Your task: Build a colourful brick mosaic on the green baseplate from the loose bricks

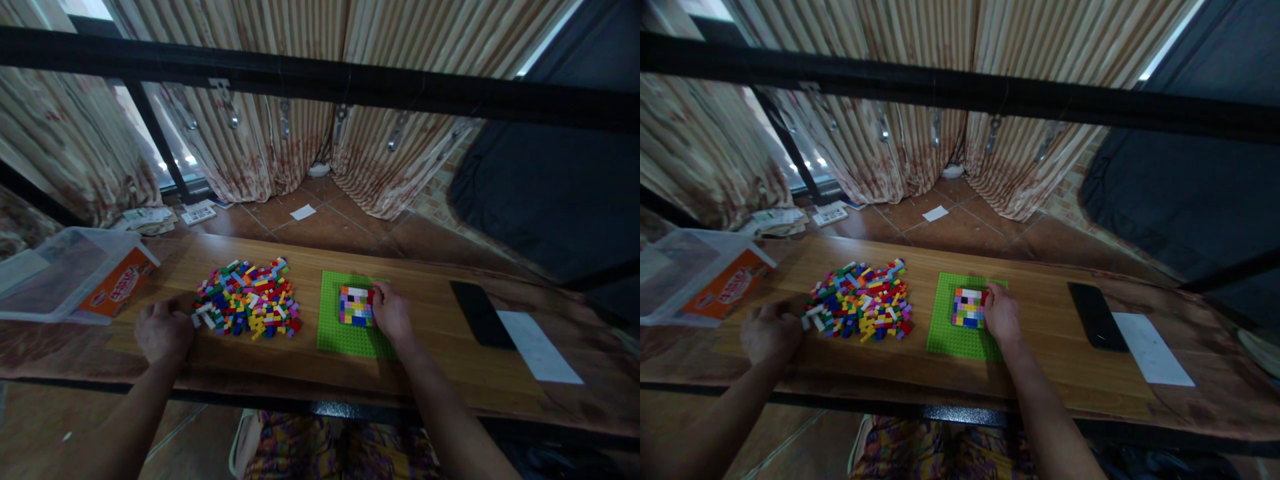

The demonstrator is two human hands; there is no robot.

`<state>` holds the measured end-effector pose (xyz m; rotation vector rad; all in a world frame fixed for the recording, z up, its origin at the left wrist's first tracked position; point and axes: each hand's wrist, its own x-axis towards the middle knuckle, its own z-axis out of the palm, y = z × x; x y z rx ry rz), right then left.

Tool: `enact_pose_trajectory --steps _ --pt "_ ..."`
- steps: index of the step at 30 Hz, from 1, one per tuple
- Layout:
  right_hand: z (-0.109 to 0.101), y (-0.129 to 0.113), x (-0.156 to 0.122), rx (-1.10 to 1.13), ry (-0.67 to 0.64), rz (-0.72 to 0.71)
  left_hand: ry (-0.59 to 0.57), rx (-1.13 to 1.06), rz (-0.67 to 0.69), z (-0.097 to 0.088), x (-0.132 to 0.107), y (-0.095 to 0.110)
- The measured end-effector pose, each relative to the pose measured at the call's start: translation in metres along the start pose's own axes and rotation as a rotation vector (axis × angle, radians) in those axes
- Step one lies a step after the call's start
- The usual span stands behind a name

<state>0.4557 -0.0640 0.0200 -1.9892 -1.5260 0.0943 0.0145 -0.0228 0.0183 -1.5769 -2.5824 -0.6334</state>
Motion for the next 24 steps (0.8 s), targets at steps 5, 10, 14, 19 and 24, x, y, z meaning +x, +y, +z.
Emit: enact_pose_trajectory --steps 5,10,14,19,24 --pt "0.000 0.002 0.003 0.062 -0.034 -0.053 -0.008 0.016 0.002 -0.003 -0.001 0.003" --pt "-0.005 0.000 0.008 0.010 -0.093 -0.040 -0.013 0.024 0.001 -0.002 0.000 0.002" --pt "-0.007 -0.004 0.011 -0.076 -0.138 -0.050 0.016 0.011 0.022 0.002 0.000 -0.001" --pt "-0.002 -0.009 0.009 -0.088 -0.140 -0.056 -0.018 0.012 -0.002 -0.002 0.000 0.003" --pt "-0.008 0.000 0.004 0.128 -0.007 0.040 -0.056 0.010 -0.014 -0.009 -0.001 0.008"
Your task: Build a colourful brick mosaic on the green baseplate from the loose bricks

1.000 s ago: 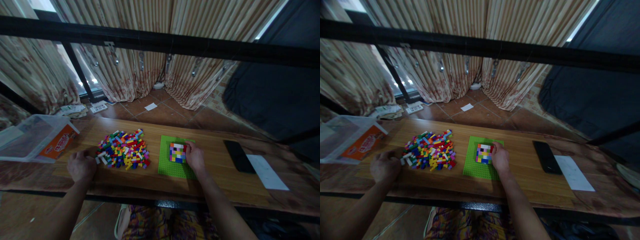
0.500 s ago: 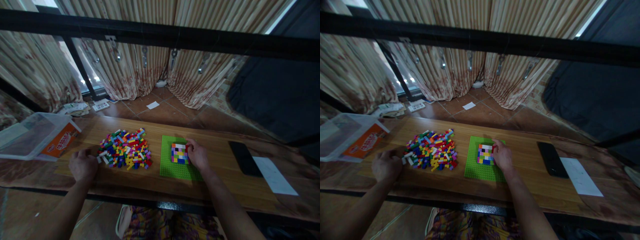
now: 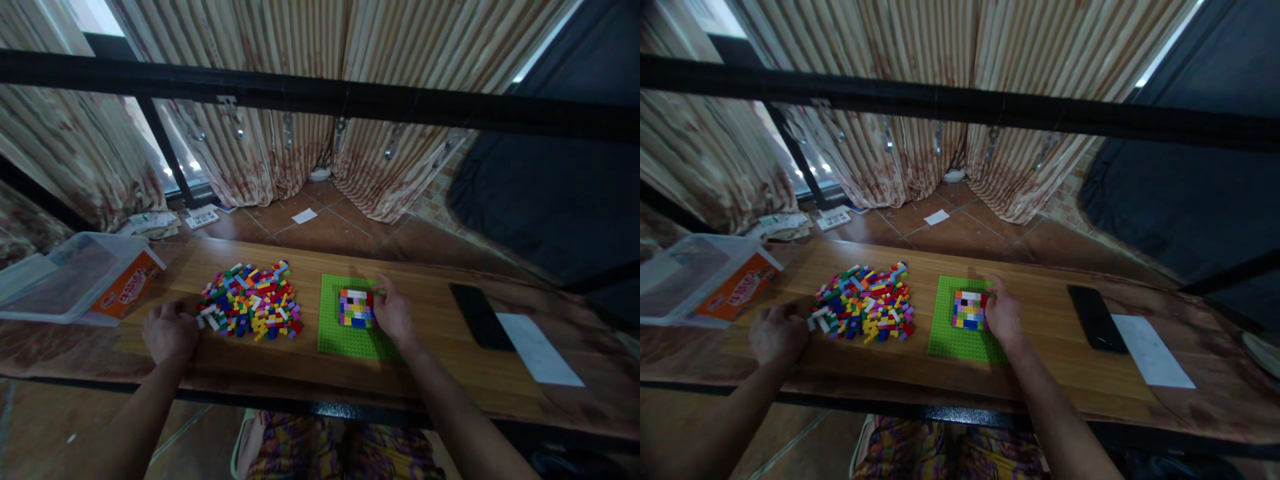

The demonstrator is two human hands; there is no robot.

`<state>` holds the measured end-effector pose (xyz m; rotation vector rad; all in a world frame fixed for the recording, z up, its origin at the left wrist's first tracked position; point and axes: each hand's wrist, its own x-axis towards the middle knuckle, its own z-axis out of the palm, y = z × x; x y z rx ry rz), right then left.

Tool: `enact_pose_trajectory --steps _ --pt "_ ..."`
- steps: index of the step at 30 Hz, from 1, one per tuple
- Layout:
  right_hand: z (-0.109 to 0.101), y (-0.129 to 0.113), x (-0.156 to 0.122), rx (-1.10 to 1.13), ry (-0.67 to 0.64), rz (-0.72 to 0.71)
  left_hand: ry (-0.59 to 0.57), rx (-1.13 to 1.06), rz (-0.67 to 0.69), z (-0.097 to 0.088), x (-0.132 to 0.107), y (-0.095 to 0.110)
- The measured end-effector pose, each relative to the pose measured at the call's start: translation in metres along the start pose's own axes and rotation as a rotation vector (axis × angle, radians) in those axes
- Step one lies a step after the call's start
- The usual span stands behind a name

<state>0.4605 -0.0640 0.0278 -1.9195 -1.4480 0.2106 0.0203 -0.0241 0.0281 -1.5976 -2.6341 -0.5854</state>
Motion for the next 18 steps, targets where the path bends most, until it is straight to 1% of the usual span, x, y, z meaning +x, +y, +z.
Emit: enact_pose_trajectory --steps 2,4,6,7,9,10,13,16,18 --pt "-0.010 0.008 -0.007 0.113 0.110 0.087 0.000 -0.003 -0.001 -0.001 0.000 0.000" --pt "-0.021 0.015 -0.021 0.214 0.180 0.159 0.008 -0.008 -0.002 -0.001 0.000 -0.001" --pt "-0.029 0.013 -0.045 0.283 0.181 0.187 0.014 -0.022 0.001 0.001 0.001 -0.002" --pt "-0.031 0.009 -0.059 0.292 0.173 0.189 0.019 -0.029 0.004 0.001 0.002 -0.003" --pt "-0.031 -0.006 -0.090 0.307 0.131 0.155 0.027 -0.032 0.008 0.003 0.003 -0.004" --pt "-0.029 -0.016 -0.105 0.309 0.100 0.114 0.031 -0.028 0.013 0.004 0.003 -0.005" --pt "-0.016 -0.047 -0.143 0.338 -0.087 -0.025 0.042 -0.019 0.027 0.005 0.002 -0.005" --pt "-0.002 -0.069 -0.165 0.390 -0.252 -0.176 0.047 -0.011 0.006 0.006 0.000 -0.005" --pt "0.008 -0.077 -0.170 0.398 -0.300 -0.251 0.070 -0.002 0.002 0.007 -0.001 -0.005"
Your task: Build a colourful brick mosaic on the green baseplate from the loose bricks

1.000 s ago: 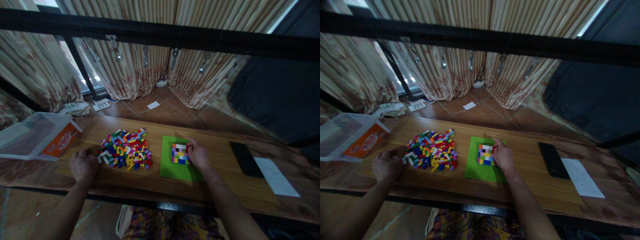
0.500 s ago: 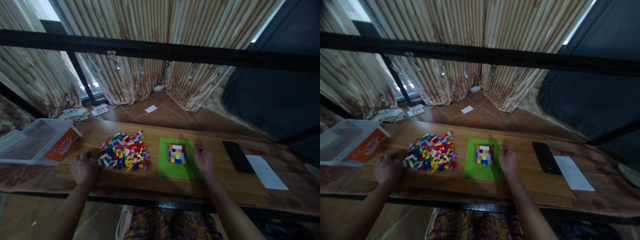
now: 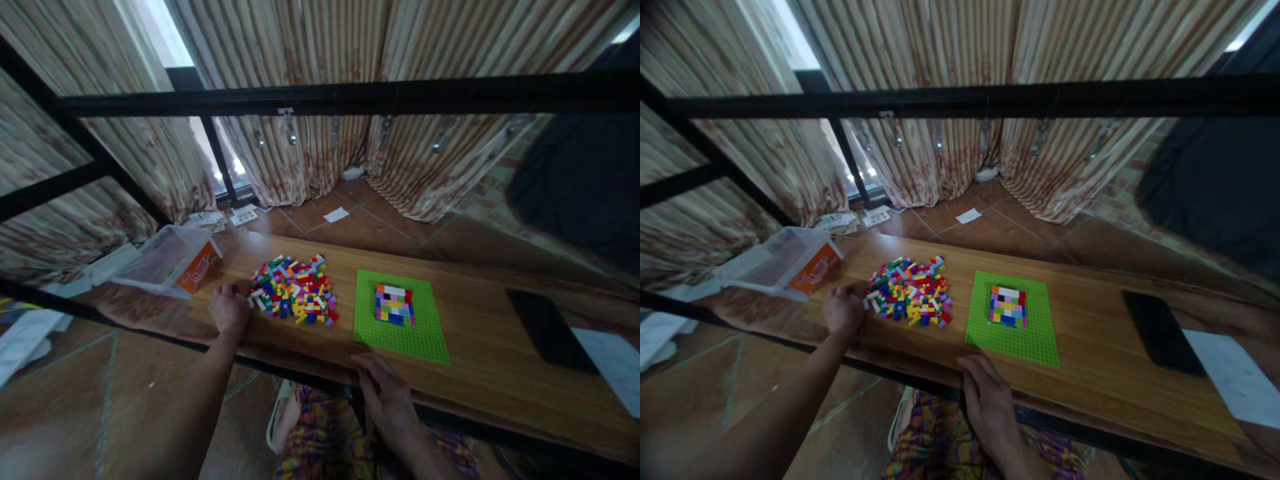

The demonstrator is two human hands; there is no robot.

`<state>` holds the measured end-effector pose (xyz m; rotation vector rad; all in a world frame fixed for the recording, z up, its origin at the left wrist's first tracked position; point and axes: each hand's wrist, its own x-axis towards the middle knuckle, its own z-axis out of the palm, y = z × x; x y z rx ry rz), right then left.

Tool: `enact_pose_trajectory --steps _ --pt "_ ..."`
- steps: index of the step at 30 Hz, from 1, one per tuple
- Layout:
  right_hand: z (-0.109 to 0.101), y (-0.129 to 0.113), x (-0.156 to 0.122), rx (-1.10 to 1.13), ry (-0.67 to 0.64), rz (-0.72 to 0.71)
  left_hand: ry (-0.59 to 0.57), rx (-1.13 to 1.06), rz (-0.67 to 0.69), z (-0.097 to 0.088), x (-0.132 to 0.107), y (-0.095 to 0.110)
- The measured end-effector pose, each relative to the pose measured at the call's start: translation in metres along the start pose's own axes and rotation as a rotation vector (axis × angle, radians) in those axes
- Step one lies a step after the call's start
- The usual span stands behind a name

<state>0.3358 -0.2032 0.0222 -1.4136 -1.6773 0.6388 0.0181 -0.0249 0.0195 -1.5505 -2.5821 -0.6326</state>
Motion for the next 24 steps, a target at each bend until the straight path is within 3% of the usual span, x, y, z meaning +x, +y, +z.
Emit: enact_pose_trajectory --steps 4,10,15,19,24 --pt "0.015 0.000 0.016 -0.066 -0.034 -0.018 0.025 -0.014 0.009 0.003 -0.001 -0.002" --pt "0.027 0.003 0.061 -0.234 0.011 0.018 0.037 -0.052 0.001 0.007 -0.001 -0.004" --pt "0.039 -0.003 0.091 -0.332 -0.067 0.018 0.038 -0.062 0.006 0.006 -0.001 -0.003" --pt "0.047 -0.004 0.099 -0.397 -0.110 0.066 0.029 -0.075 0.002 0.003 -0.002 -0.001" --pt "0.049 0.001 0.096 -0.350 -0.053 0.094 0.027 -0.072 0.008 0.003 -0.002 0.000"
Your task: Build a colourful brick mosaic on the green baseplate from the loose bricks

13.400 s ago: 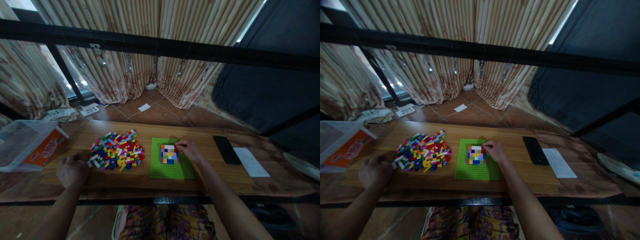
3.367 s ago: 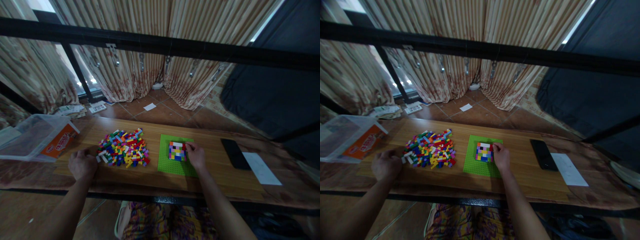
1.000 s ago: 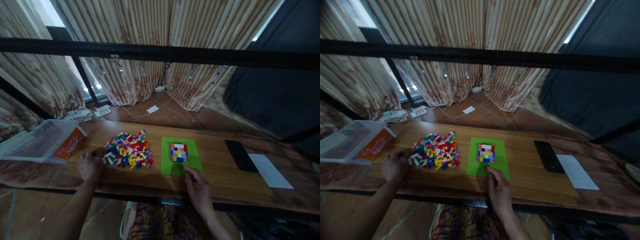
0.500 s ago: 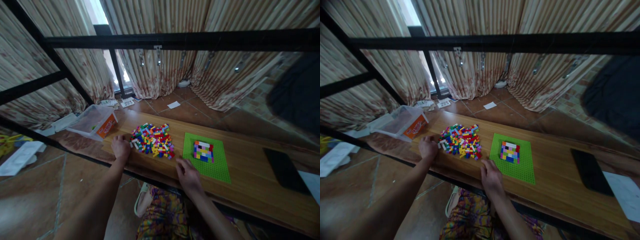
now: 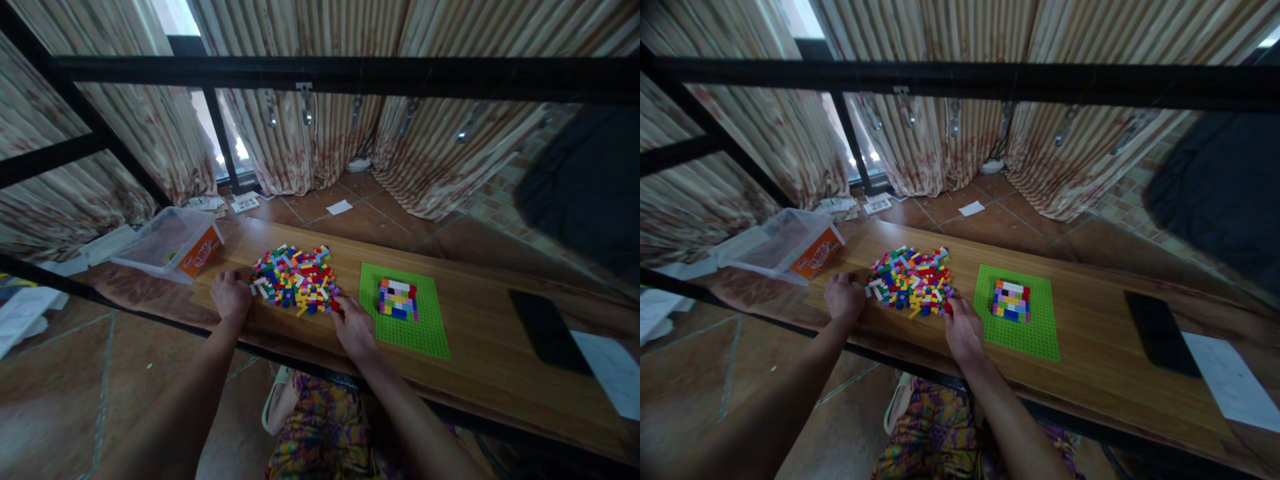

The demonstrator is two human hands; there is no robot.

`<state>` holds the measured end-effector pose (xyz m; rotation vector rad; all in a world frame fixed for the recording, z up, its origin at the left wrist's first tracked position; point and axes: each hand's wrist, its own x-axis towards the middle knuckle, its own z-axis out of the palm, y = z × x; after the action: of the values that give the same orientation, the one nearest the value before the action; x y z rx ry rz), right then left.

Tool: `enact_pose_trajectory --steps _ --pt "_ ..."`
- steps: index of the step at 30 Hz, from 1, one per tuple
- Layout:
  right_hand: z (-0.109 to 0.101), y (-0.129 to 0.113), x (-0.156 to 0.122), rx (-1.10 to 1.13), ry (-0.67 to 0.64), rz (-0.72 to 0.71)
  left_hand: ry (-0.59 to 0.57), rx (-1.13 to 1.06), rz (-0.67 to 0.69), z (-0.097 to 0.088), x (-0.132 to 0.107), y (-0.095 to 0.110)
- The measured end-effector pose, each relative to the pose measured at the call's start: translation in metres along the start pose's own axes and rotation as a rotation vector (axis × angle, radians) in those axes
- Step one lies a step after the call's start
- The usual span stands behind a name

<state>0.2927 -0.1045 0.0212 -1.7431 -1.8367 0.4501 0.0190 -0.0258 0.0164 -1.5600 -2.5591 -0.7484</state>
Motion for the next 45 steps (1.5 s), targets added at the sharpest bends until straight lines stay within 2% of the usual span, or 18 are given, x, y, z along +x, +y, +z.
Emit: enact_pose_trajectory --steps 6,14,18,22,25,29,33,37,45 --pt "-0.003 -0.007 0.009 -0.020 0.022 -0.022 -0.002 0.015 -0.001 0.002 0.001 -0.002" --pt "0.011 -0.031 0.038 -0.169 -0.021 0.002 0.002 0.016 0.005 0.001 0.002 -0.003" --pt "-0.001 -0.031 0.034 -0.050 0.058 -0.046 -0.004 0.006 0.011 0.003 0.004 -0.005" --pt "-0.025 -0.016 0.014 0.114 0.145 -0.014 -0.002 -0.017 0.016 0.002 0.004 -0.005" --pt "-0.043 0.007 -0.004 0.164 0.235 0.065 -0.012 -0.023 0.020 -0.001 0.005 -0.003" --pt "-0.064 0.047 -0.014 0.125 0.367 0.208 -0.021 -0.039 -0.012 -0.005 0.005 0.001" --pt "-0.079 0.073 -0.005 -0.007 0.427 0.348 -0.031 -0.027 -0.007 -0.006 0.005 0.002" --pt "-0.082 0.078 0.006 -0.084 0.415 0.366 -0.051 0.010 -0.001 -0.005 0.006 0.001" --pt "-0.075 0.075 0.009 -0.176 0.412 0.353 -0.042 -0.027 -0.034 -0.003 0.007 -0.001"
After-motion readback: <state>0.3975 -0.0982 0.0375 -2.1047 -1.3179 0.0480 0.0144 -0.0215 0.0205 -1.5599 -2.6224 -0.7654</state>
